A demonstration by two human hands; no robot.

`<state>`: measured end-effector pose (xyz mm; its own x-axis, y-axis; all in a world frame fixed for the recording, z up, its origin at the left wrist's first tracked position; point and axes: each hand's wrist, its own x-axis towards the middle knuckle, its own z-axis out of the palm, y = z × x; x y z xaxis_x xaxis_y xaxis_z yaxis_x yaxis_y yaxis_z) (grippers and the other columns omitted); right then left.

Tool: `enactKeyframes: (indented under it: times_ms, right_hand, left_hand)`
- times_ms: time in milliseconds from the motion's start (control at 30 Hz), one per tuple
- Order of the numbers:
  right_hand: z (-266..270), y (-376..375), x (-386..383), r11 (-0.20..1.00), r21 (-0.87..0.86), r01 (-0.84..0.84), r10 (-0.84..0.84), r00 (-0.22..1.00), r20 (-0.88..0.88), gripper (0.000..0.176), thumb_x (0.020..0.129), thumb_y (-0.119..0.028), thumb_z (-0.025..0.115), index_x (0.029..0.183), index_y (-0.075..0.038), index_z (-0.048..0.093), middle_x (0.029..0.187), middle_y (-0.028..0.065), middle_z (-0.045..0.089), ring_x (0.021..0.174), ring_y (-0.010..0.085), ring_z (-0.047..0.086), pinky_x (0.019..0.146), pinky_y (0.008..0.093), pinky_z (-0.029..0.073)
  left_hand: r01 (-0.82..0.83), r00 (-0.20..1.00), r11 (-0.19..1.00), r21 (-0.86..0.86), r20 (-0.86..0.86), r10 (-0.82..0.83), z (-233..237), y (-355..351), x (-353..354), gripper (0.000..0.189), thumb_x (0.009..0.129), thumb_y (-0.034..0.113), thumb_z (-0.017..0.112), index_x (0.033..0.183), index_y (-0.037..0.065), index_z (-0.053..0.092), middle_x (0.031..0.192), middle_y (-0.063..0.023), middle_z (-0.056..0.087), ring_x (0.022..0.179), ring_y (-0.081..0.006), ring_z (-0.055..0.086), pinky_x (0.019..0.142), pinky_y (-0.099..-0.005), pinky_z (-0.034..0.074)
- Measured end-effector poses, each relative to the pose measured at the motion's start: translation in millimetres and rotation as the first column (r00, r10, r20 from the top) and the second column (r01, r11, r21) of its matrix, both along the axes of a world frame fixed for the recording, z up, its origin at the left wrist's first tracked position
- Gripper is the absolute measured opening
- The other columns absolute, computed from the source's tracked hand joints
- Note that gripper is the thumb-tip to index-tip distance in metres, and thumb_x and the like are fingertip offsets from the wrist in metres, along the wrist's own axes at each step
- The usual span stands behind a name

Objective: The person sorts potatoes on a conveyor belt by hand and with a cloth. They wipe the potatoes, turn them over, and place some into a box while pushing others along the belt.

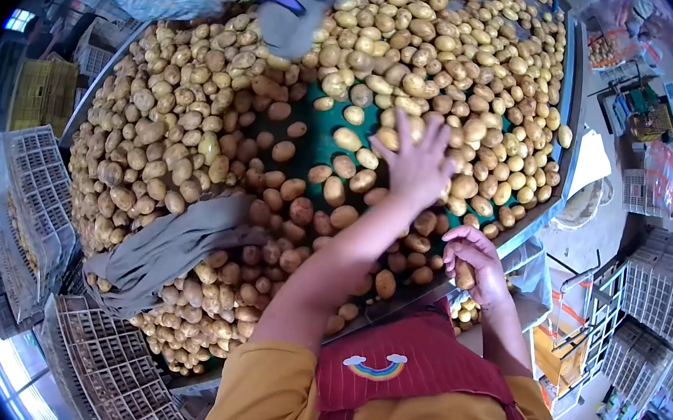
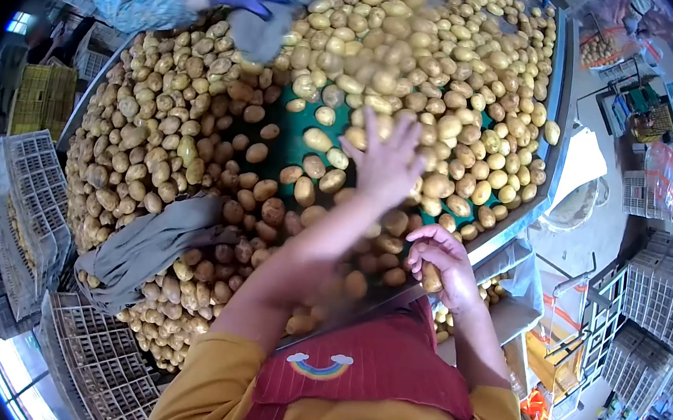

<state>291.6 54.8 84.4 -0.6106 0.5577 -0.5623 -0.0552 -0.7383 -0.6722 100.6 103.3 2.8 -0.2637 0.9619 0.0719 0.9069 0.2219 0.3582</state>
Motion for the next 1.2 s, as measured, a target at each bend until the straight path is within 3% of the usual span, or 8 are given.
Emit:
enactKeyframes:
  times_ms: [200, 300, 333, 500, 833, 933, 1067, 1200]
  right_hand:
    - [4.6, -12.6, 5.9, 0.998, 0.027, -0.062, 0.060, 0.996, 0.069, 0.019, 0.095, -0.006, 0.060, 0.114, -0.003, 0.064, 0.085, 0.0046, 0.066, 0.071, 0.0103, 0.060, 0.063, 0.0223, 0.048]
    - [-3.1, -15.5, 9.7, 0.996, 0.033, -0.089, 0.086, 0.993, 0.084, 0.019, 0.095, -0.005, 0.061, 0.113, -0.003, 0.064, 0.085, 0.0041, 0.066, 0.072, 0.0100, 0.060, 0.063, 0.0219, 0.048]
    - [-3.9, -15.8, 9.4, 0.994, 0.045, -0.099, 0.095, 0.991, 0.094, 0.018, 0.095, -0.005, 0.062, 0.113, -0.004, 0.064, 0.085, 0.0039, 0.066, 0.072, 0.0099, 0.060, 0.064, 0.0218, 0.048]
    - [-8.8, -15.4, 4.5, 0.987, 0.099, -0.127, 0.120, 0.990, 0.076, 0.017, 0.096, -0.005, 0.062, 0.113, -0.004, 0.065, 0.088, 0.0031, 0.066, 0.074, 0.0093, 0.060, 0.066, 0.0228, 0.048]
    - [-2.4, -11.6, -1.6, 0.978, 0.093, -0.185, 0.172, 0.976, 0.130, 0.017, 0.097, -0.005, 0.062, 0.114, -0.005, 0.064, 0.088, 0.0018, 0.064, 0.075, 0.0085, 0.059, 0.067, 0.0237, 0.048]
    - [-4.8, -7.4, -4.6, 0.978, 0.088, -0.190, 0.178, 0.976, 0.124, 0.017, 0.097, -0.005, 0.062, 0.114, -0.004, 0.064, 0.089, 0.0027, 0.065, 0.076, 0.0092, 0.059, 0.067, 0.0242, 0.049]
    - [-13.5, -10.0, -15.6, 0.994, -0.018, -0.106, 0.107, 0.992, 0.063, 0.026, 0.105, -0.022, 0.054, 0.118, -0.001, 0.062, 0.085, 0.0049, 0.066, 0.070, 0.0118, 0.061, 0.061, 0.0242, 0.048]
    - [-23.4, -15.8, -22.9, 0.990, -0.107, -0.087, 0.084, 0.996, -0.034, 0.051, 0.110, -0.043, 0.036, 0.124, -0.001, 0.061, 0.087, 0.0079, 0.067, 0.064, 0.0149, 0.058, 0.059, 0.0273, 0.048]
  left_hand:
    - [0.284, 0.947, 0.957, 0.061, 0.140, -0.290, 8.5, -76.8, 29.9, 0.061, 0.095, 0.039, 0.058, 0.154, 0.036, 0.042, 0.160, -0.0052, 0.040, 0.155, -0.0461, 0.002, 0.097, -0.0924, 0.010]
    - [0.368, 0.813, 0.903, 0.223, 0.395, -0.428, 13.0, -102.8, -2.9, 0.051, 0.089, 0.024, 0.066, 0.139, 0.018, 0.060, 0.151, -0.0101, 0.049, 0.140, -0.0422, 0.042, 0.106, -0.0606, 0.044]
    - [0.262, 0.932, 0.917, 0.300, 0.169, -0.321, 25.6, -108.5, -19.6, 0.042, 0.084, 0.013, 0.067, 0.126, 0.011, 0.067, 0.137, -0.0125, 0.059, 0.121, -0.0371, 0.059, 0.096, -0.0449, 0.052]
    - [-0.326, 0.942, 0.911, 0.252, 0.165, 0.291, -7.8, -83.1, -143.2, 0.039, 0.083, 0.010, 0.063, 0.123, 0.008, 0.059, 0.129, -0.0148, 0.056, 0.119, -0.0366, 0.052, 0.098, -0.0486, 0.047]
    - [-0.310, 0.950, 0.949, -0.058, 0.009, 0.311, -17.9, -26.0, -189.3, 0.019, 0.092, 0.020, 0.058, 0.108, 0.010, 0.055, 0.099, -0.0153, 0.068, 0.094, -0.0384, 0.066, 0.076, -0.0489, 0.055]
    - [-0.438, 0.781, 0.888, -0.139, 0.431, 0.452, 4.5, -48.1, -173.5, 0.018, 0.097, 0.022, 0.049, 0.099, 0.006, 0.057, 0.092, -0.0196, 0.070, 0.087, -0.0398, 0.068, 0.075, -0.0491, 0.053]
    - [-0.293, 0.747, 0.937, 0.189, 0.657, 0.101, 41.0, -88.9, -91.7, 0.016, 0.097, 0.016, 0.055, 0.099, 0.001, 0.061, 0.083, -0.0151, 0.064, 0.077, -0.0175, 0.063, 0.068, -0.0326, 0.049]
    - [-0.107, 0.142, 0.987, 0.118, 0.985, -0.102, 35.1, -119.0, -27.2, 0.035, 0.097, 0.004, 0.058, 0.131, 0.003, 0.051, 0.120, -0.0116, 0.062, 0.109, -0.0179, 0.061, 0.093, -0.0316, 0.049]
